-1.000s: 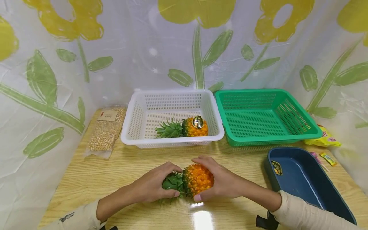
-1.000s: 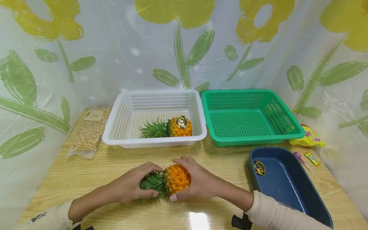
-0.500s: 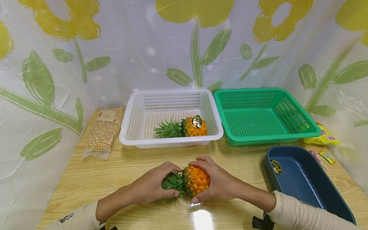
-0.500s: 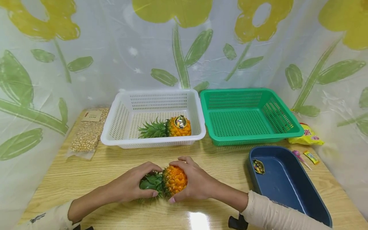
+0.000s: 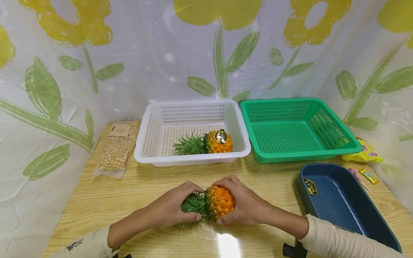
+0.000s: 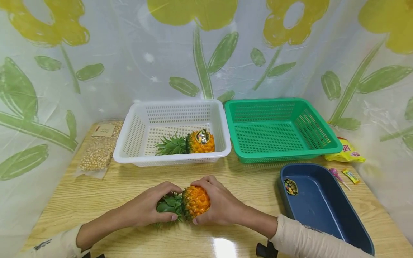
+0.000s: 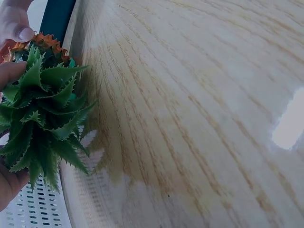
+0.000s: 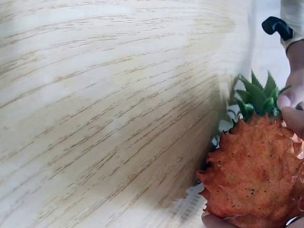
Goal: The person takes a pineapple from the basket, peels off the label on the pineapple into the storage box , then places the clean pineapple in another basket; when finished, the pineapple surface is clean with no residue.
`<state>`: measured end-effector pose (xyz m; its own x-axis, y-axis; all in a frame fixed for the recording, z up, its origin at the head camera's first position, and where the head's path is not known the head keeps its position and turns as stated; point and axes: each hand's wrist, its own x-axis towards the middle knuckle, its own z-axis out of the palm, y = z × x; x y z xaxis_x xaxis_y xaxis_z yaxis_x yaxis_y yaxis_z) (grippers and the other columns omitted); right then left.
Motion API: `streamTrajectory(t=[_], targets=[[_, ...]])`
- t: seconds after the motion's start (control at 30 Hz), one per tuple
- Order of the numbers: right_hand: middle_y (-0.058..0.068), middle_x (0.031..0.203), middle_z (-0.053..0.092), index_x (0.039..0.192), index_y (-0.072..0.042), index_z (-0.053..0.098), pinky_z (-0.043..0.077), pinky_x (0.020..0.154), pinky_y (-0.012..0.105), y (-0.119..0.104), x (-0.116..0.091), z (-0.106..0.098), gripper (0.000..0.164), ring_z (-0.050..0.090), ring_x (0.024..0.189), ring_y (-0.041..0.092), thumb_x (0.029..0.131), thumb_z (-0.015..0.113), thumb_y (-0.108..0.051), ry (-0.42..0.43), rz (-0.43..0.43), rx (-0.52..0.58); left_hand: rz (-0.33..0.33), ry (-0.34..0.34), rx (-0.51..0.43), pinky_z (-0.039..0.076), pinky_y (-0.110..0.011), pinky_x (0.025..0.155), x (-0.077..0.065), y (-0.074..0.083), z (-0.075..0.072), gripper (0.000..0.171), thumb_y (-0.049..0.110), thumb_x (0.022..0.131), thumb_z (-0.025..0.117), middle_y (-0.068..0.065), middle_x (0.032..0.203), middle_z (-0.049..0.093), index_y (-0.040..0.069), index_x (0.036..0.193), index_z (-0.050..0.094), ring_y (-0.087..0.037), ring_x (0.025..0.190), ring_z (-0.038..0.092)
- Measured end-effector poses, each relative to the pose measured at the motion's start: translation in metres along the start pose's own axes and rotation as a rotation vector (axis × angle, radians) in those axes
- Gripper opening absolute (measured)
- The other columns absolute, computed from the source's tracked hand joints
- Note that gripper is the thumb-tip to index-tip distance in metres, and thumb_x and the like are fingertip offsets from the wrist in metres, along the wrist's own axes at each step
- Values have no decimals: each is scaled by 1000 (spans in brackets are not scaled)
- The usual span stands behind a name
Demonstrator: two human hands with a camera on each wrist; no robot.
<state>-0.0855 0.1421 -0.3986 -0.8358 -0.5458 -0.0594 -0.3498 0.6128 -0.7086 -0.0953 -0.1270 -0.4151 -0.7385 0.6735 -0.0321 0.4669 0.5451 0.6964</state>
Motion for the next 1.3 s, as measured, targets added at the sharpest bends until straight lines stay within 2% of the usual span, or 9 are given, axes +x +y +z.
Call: streamTrajectory(t=[0.43, 0.8, 1.07, 1.3], targets=[[-1, 121, 54, 132, -20, 55, 52, 78, 26, 2, 1, -3, 76, 56, 97, 12, 66, 92, -25, 10, -44, -18, 9, 24, 17, 53, -29, 86, -1, -1, 2, 55, 44, 88, 76, 3, 128, 58, 21, 133, 56, -10, 106, 59], [-2, 118, 55, 126, -19, 58, 53, 78, 25, 4, -1, -10, 72, 57, 96, 13, 64, 93, -27, 5, -14, -25, 30, 27, 49, 52, -38, 98, -2, 4, -1, 56, 44, 87, 77, 8, 128, 57, 20, 134, 57, -10, 112, 59], [2, 125, 54, 135, -19, 58, 53, 75, 24, 3, -1, -13, 77, 58, 98, 15, 66, 91, -28, -14, 0, -43, 37, 23, 51, 51, -43, 101, 0, 6, -3, 57, 44, 88, 75, 5, 133, 57, 17, 135, 57, -13, 117, 59], [3, 126, 54, 133, -20, 58, 53, 76, 26, 2, -3, -17, 76, 57, 100, 16, 66, 92, -30, -14, 4, -42, 59, 15, 56, 50, -43, 102, 1, 7, -4, 58, 47, 89, 74, 5, 135, 56, 16, 135, 57, -13, 120, 58]])
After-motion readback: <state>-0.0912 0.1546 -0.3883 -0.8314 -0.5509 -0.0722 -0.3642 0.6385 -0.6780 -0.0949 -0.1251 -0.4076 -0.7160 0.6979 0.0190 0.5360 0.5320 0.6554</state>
